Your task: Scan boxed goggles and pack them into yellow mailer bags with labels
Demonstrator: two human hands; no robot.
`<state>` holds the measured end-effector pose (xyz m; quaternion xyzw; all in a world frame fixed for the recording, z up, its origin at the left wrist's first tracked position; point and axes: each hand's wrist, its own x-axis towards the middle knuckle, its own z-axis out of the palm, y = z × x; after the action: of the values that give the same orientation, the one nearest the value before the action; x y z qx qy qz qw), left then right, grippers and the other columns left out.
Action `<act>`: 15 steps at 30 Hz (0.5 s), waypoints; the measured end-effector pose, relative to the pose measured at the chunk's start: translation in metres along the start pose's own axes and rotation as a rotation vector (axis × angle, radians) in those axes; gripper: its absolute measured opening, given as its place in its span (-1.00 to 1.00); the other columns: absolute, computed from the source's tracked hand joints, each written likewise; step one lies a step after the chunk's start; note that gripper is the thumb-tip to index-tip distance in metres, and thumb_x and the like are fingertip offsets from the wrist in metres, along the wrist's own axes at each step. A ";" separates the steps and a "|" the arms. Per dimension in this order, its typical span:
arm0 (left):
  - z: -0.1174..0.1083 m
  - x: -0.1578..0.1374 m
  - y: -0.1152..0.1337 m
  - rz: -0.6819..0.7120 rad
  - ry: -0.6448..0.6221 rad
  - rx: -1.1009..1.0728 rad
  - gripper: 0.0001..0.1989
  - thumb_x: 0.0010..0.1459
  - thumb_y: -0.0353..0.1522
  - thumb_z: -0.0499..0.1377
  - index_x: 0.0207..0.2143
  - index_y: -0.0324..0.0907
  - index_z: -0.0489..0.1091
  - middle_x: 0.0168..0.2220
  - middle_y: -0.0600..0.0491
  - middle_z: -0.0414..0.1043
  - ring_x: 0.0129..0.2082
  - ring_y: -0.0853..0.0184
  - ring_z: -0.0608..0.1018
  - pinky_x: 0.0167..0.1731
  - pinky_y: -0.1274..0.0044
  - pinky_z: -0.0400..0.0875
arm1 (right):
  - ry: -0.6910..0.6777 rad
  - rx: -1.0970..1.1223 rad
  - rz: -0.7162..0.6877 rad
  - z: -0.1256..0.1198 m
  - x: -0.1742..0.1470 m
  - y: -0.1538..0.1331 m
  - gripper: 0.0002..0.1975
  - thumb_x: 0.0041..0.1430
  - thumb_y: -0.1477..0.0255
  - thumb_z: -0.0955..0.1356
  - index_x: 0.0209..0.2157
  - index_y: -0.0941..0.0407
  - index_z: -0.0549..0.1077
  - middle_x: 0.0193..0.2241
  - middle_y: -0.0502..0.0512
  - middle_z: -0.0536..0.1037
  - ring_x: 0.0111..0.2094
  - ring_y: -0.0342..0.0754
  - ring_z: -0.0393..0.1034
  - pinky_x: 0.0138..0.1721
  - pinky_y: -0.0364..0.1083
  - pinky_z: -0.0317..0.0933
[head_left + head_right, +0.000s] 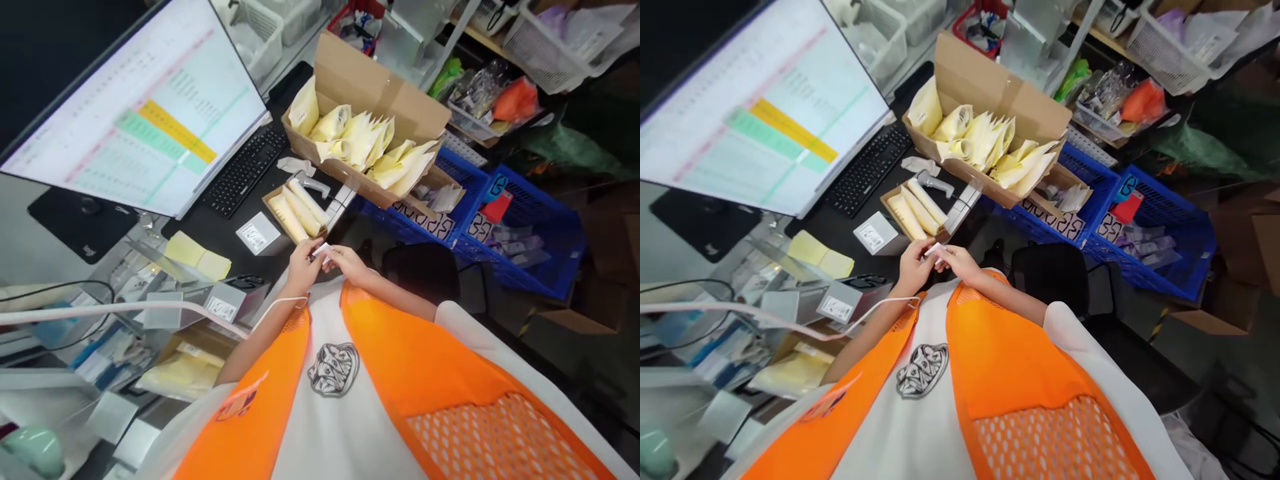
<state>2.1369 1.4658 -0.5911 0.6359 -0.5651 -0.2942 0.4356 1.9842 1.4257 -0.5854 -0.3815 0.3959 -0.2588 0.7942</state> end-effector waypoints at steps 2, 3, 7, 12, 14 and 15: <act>0.018 0.019 0.009 0.057 0.042 0.047 -0.81 0.23 -0.25 0.22 -0.24 -0.12 0.61 -0.31 0.00 0.47 -0.29 0.28 0.51 -0.19 0.42 0.45 | -0.032 -0.044 -0.071 -0.023 0.008 -0.017 -0.52 0.11 -0.05 0.46 -0.36 0.13 0.50 -0.53 0.01 0.53 -0.47 -0.13 0.41 -0.37 -0.15 0.29; 0.028 0.030 0.015 0.076 0.075 0.071 -0.82 0.22 -0.27 0.22 -0.32 -0.11 0.60 -0.33 0.01 0.46 -0.31 0.28 0.50 -0.22 0.42 0.45 | -0.070 -0.055 -0.101 -0.036 0.013 -0.026 -0.50 0.11 -0.07 0.45 -0.35 0.13 0.50 -0.51 0.01 0.53 -0.46 -0.14 0.41 -0.36 -0.15 0.29; 0.071 0.079 0.042 0.075 0.099 0.119 -0.83 0.16 -0.33 0.21 -0.44 -0.10 0.59 -0.34 0.00 0.43 -0.31 0.28 0.49 -0.25 0.40 0.45 | -0.180 -0.061 -0.169 -0.097 0.036 -0.070 -0.47 0.12 -0.10 0.44 -0.37 0.13 0.47 -0.50 0.00 0.51 -0.43 -0.15 0.41 -0.33 -0.16 0.27; 0.119 0.132 0.066 -0.086 -0.042 -0.199 -0.78 0.14 -0.30 0.25 -0.17 -0.04 0.64 -0.24 0.00 0.47 -0.22 0.26 0.54 -0.14 0.38 0.48 | -0.186 -0.082 -0.198 -0.169 0.055 -0.116 -0.48 0.16 -0.09 0.42 -0.35 0.14 0.50 -0.48 0.03 0.54 -0.43 -0.11 0.43 -0.30 -0.11 0.33; 0.134 0.148 0.069 -0.242 -0.049 -0.338 -0.69 0.12 -0.26 0.31 -0.06 -0.03 0.61 -0.25 0.03 0.49 -0.27 0.27 0.54 -0.18 0.40 0.48 | -0.162 -0.105 -0.246 -0.190 0.058 -0.129 -0.53 0.20 -0.03 0.41 -0.29 0.14 0.54 -0.45 0.04 0.56 -0.41 -0.11 0.44 -0.27 -0.11 0.35; 0.141 0.156 0.070 -0.308 -0.080 -0.401 -0.68 0.13 -0.22 0.32 -0.06 -0.05 0.60 -0.28 0.03 0.50 -0.31 0.28 0.54 -0.22 0.41 0.48 | -0.141 -0.113 -0.279 -0.198 0.059 -0.133 -0.57 0.23 0.02 0.40 -0.26 0.14 0.57 -0.43 0.05 0.57 -0.40 -0.11 0.44 -0.26 -0.11 0.35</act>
<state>2.0118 1.2838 -0.5740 0.6032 -0.4085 -0.4884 0.4803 1.8386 1.2275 -0.5815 -0.4939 0.2963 -0.3166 0.7537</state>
